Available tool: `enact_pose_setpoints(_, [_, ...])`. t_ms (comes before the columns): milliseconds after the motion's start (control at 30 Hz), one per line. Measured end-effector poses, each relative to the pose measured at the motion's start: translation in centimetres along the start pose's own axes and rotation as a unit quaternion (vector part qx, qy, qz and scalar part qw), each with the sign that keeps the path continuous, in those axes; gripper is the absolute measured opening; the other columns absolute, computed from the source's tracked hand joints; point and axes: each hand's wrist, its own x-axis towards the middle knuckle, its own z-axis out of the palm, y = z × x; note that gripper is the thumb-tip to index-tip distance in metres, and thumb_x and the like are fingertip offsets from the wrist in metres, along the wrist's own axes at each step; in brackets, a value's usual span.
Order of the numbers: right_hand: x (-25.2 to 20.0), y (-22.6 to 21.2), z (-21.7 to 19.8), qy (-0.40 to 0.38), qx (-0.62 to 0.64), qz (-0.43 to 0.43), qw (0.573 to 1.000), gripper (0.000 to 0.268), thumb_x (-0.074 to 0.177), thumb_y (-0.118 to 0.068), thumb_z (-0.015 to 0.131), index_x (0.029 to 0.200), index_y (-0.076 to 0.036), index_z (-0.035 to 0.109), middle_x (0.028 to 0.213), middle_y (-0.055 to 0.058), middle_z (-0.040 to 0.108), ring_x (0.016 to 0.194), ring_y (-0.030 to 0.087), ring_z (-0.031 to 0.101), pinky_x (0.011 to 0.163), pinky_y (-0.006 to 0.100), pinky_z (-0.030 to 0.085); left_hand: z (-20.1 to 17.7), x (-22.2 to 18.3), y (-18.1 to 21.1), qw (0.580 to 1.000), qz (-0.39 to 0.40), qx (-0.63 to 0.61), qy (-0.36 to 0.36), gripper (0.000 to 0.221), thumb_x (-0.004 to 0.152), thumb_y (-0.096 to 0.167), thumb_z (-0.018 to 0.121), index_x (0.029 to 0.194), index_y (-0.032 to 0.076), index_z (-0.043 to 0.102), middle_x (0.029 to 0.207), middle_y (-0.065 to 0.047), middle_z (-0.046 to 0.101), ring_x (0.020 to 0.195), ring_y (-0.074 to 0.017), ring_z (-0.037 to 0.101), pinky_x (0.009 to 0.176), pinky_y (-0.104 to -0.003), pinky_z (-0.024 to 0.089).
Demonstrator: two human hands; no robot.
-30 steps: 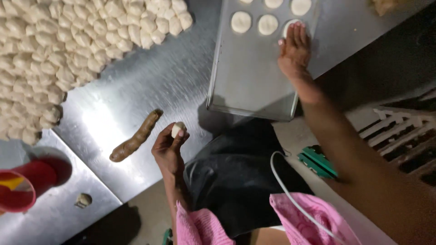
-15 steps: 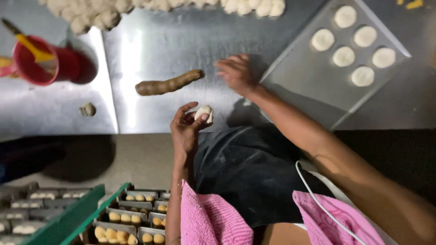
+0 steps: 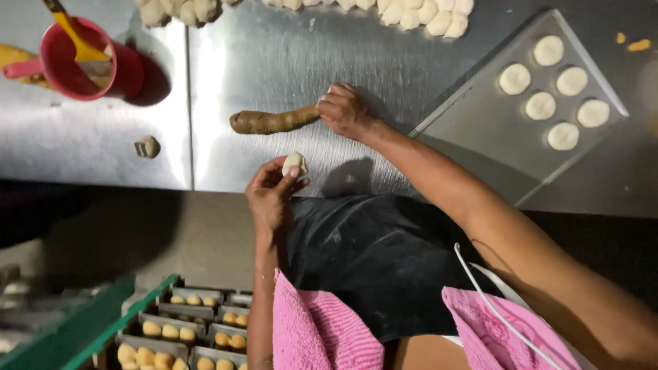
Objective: Shaping and filling bread dough portions and arranging them on baking trays.
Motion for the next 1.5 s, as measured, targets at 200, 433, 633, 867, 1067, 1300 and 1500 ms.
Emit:
enact_pose_setpoints(200, [1.4, -4.5, -3.8, -0.095, 0.043, 0.291, 0.951, 0.022, 0.092, -0.015, 0.079, 0.112, -0.007, 0.074, 0.096, 0.006, 0.072, 0.087, 0.022, 0.066, 0.074, 0.036, 0.053, -1.5, 4.8, 2.2, 0.995, 0.041, 0.015, -0.090, 0.029, 0.092, 0.007, 0.077, 0.115, -0.007, 0.069, 0.104, -0.015, 0.076, 0.091, -0.0217, 0.074, 0.080, -0.035, 0.065])
enact_pose_setpoints(433, [2.9, -10.9, -5.8, 0.070, 0.474, 0.415, 0.774, 0.044, 0.096, -0.004, 0.071, 0.138, 0.001, 0.060, 0.116, 0.005, 0.069, 0.097, 0.013, 0.070, 0.085, 0.029, 0.061, -2.1, 10.6, 1.1, 0.989, 0.039, 0.027, -0.142, 0.032, 0.094, 0.005, 0.074, 0.123, -0.004, 0.069, 0.112, -0.013, 0.074, 0.097, -0.0195, 0.072, 0.084, -0.033, 0.064])
enact_pose_setpoints(633, [4.0, -12.7, -4.5, 0.134, 0.379, 0.405, 0.822, 0.034, 0.100, -0.001, 0.074, 0.133, 0.004, 0.067, 0.117, 0.010, 0.070, 0.100, 0.014, 0.067, 0.086, 0.030, 0.057, -0.8, 11.4, 4.4, 0.953, 0.035, 0.053, -0.295, 0.042, 0.095, 0.002, 0.074, 0.136, -0.002, 0.065, 0.118, -0.011, 0.073, 0.102, -0.0161, 0.069, 0.088, -0.030, 0.061])
enact_pose_setpoints(867, [6.7, -14.6, -6.2, 0.135, 0.393, 0.443, 0.794, 0.036, 0.091, -0.003, 0.075, 0.126, -0.004, 0.067, 0.118, 0.008, 0.066, 0.102, 0.013, 0.070, 0.086, 0.029, 0.062, -0.5, 12.5, 7.0, 0.918, -0.074, 0.034, -0.387, 0.039, 0.094, 0.004, 0.073, 0.132, -0.002, 0.066, 0.114, -0.011, 0.075, 0.096, -0.0170, 0.074, 0.079, -0.029, 0.063])
enact_pose_setpoints(1067, [6.5, -14.7, -5.9, 0.143, 0.242, 0.430, 0.858, 0.030, 0.097, -0.002, 0.072, 0.127, -0.001, 0.070, 0.115, 0.008, 0.074, 0.096, 0.013, 0.068, 0.085, 0.027, 0.058, 0.6, 13.8, 6.6, 0.939, -0.055, -0.006, -0.339, 0.034, 0.092, 0.005, 0.076, 0.124, -0.003, 0.067, 0.107, -0.012, 0.075, 0.088, -0.0185, 0.073, 0.075, -0.032, 0.066])
enact_pose_setpoints(1300, [8.4, -14.7, -7.7, 0.077, 0.099, 0.340, 0.932, 0.020, 0.094, -0.004, 0.076, 0.114, -0.001, 0.074, 0.105, 0.004, 0.074, 0.093, 0.013, 0.072, 0.079, 0.027, 0.057, 0.2, 13.6, 6.1, 0.945, -0.069, 0.009, -0.320, 0.036, 0.091, 0.008, 0.078, 0.122, -0.002, 0.065, 0.105, -0.011, 0.074, 0.090, -0.0176, 0.074, 0.075, -0.033, 0.067])
enact_pose_setpoints(1500, [6.1, -10.8, -3.6, 0.076, 0.347, 0.399, 0.845, 0.014, 0.097, -0.006, 0.072, 0.110, -0.001, 0.074, 0.099, 0.004, 0.074, 0.086, 0.010, 0.068, 0.077, 0.026, 0.057, -1.0, 14.0, 6.1, 0.966, -0.022, 0.036, -0.256, 0.033, 0.090, 0.008, 0.079, 0.118, -0.002, 0.064, 0.104, -0.011, 0.075, 0.089, -0.0186, 0.074, 0.072, -0.035, 0.067])
